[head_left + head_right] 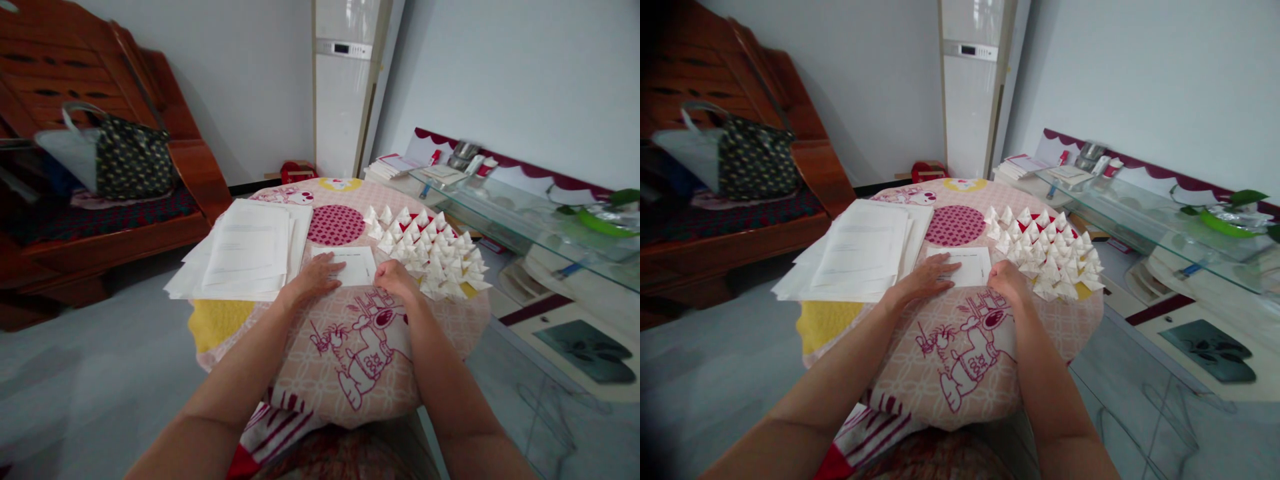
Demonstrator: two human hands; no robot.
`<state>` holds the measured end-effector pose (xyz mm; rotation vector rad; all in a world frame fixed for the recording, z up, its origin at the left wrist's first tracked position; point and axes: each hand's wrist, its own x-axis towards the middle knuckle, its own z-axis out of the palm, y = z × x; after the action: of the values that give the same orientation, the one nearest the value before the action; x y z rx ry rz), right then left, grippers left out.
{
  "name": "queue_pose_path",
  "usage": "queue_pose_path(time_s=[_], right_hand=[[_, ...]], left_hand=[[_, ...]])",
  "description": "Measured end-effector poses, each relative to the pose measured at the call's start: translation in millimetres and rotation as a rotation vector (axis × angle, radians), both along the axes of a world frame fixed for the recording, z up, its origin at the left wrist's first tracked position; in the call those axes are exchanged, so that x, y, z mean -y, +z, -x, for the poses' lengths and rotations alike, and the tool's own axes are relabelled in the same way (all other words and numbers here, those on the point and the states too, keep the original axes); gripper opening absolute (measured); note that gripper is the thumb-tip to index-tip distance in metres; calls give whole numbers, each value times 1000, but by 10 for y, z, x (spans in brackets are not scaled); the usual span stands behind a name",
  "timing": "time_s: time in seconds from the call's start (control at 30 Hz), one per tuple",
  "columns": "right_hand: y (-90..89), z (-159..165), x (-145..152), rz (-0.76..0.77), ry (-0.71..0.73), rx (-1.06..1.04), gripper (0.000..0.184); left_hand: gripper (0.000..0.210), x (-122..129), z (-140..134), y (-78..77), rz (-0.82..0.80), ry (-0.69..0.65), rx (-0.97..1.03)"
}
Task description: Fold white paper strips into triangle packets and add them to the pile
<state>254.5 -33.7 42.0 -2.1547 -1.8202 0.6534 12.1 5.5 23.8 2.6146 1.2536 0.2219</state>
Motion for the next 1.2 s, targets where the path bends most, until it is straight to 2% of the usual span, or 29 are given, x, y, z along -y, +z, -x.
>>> queue_pose_path(time_s=[0.1,0.17,0.27,0.4,0.53,0.8,1.03,1.2], right_hand=[[-30,-103,3,52,-30,-41,16],[-23,-110,13,42,-39,10,19],[23,-7,34,-106,-27,143,19],[62,260,48,-266,26,167,22],[17,434,42,-199,119,120,16],[-98,336,-13,-168,72,23,12],[-74,194,-15,-152,52,-52,13],[-125,12,-31,-101,-16,-139,11]], left_hand=[[53,4,3,8,-3,9,20],[53,9,3,12,-8,10,26],[52,11,2,9,-9,11,23],[54,1,-6,-13,5,30,15],[56,2,-12,-22,13,32,16],[59,-50,122,-37,117,19,81],[64,-189,449,-249,177,-99,204],[76,-241,587,-216,232,-201,154]])
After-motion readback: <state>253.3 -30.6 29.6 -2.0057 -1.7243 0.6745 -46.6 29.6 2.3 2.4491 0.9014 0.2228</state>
